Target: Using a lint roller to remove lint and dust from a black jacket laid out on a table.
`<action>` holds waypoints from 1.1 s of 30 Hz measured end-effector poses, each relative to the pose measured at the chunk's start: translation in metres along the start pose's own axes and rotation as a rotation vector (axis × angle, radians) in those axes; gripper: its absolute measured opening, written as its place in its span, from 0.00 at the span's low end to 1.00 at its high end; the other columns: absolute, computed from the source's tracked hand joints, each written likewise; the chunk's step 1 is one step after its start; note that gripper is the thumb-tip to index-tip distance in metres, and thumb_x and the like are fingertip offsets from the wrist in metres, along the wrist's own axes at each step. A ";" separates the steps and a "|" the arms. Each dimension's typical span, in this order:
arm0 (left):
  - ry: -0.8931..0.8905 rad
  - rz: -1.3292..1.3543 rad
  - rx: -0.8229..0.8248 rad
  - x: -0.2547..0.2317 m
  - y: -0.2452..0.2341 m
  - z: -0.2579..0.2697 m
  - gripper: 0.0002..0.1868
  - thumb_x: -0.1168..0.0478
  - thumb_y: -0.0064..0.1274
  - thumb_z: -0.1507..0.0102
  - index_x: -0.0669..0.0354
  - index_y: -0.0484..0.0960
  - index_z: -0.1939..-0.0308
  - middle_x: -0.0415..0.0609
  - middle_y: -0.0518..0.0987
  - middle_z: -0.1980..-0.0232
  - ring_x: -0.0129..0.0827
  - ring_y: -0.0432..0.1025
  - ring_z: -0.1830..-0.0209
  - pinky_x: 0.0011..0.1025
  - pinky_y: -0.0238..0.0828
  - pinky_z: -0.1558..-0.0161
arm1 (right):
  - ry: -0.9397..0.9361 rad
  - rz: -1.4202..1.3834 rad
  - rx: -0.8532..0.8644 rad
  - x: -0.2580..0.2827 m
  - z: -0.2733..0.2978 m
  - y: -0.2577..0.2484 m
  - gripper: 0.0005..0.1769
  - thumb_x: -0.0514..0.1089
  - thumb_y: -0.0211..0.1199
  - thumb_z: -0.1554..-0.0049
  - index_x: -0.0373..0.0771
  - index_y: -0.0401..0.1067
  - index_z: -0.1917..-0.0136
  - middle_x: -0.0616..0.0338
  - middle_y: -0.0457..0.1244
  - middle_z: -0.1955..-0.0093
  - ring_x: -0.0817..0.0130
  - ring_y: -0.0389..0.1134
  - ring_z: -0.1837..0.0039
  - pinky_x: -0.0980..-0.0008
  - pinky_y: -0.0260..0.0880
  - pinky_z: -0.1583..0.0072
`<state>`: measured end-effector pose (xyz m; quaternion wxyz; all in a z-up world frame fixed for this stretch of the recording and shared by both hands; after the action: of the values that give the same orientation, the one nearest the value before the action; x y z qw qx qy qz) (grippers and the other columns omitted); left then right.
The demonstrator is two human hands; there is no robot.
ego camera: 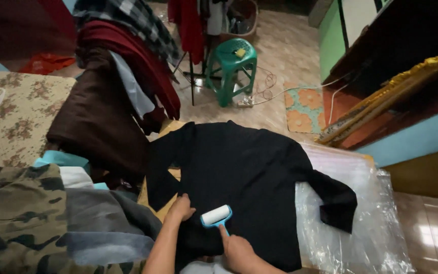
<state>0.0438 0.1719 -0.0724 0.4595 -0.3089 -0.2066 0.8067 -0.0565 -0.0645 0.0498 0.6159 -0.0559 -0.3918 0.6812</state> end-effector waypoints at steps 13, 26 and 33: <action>0.267 -0.388 -0.071 -0.143 0.037 0.076 0.57 0.43 0.65 0.38 0.54 0.41 0.19 0.54 0.35 0.15 0.65 0.32 0.17 0.72 0.54 0.33 | 0.331 -0.146 -0.412 -0.084 -0.034 -0.085 0.49 0.46 0.58 0.43 0.55 0.38 0.15 0.41 0.69 0.52 0.40 0.72 0.50 0.46 0.72 0.47; 0.149 -0.505 0.068 -0.155 0.040 0.083 0.63 0.47 0.65 0.37 0.55 0.29 0.18 0.57 0.22 0.15 0.70 0.22 0.18 0.75 0.52 0.32 | 0.316 -0.252 0.005 -0.082 0.060 -0.001 0.56 0.53 0.68 0.43 0.42 0.33 0.16 0.45 0.66 0.47 0.50 0.70 0.48 0.54 0.70 0.50; 0.131 -0.519 0.078 -0.157 0.044 0.078 0.64 0.47 0.66 0.37 0.57 0.29 0.18 0.59 0.21 0.15 0.73 0.23 0.18 0.74 0.55 0.33 | 0.339 -0.070 -0.377 -0.118 0.017 -0.020 0.45 0.47 0.57 0.41 0.42 0.40 0.16 0.44 0.65 0.53 0.46 0.70 0.55 0.50 0.71 0.57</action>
<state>0.0235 0.0102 0.0050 0.6748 -0.2793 -0.2174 0.6476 -0.0223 -0.1783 0.0251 0.6748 -0.2692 -0.4047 0.5552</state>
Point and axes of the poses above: each hand's wrist, its own z-axis away from the middle knuckle, its own y-axis out of the palm, x = y × z, the point moved 4 cm from there along -z, towards the middle knuckle
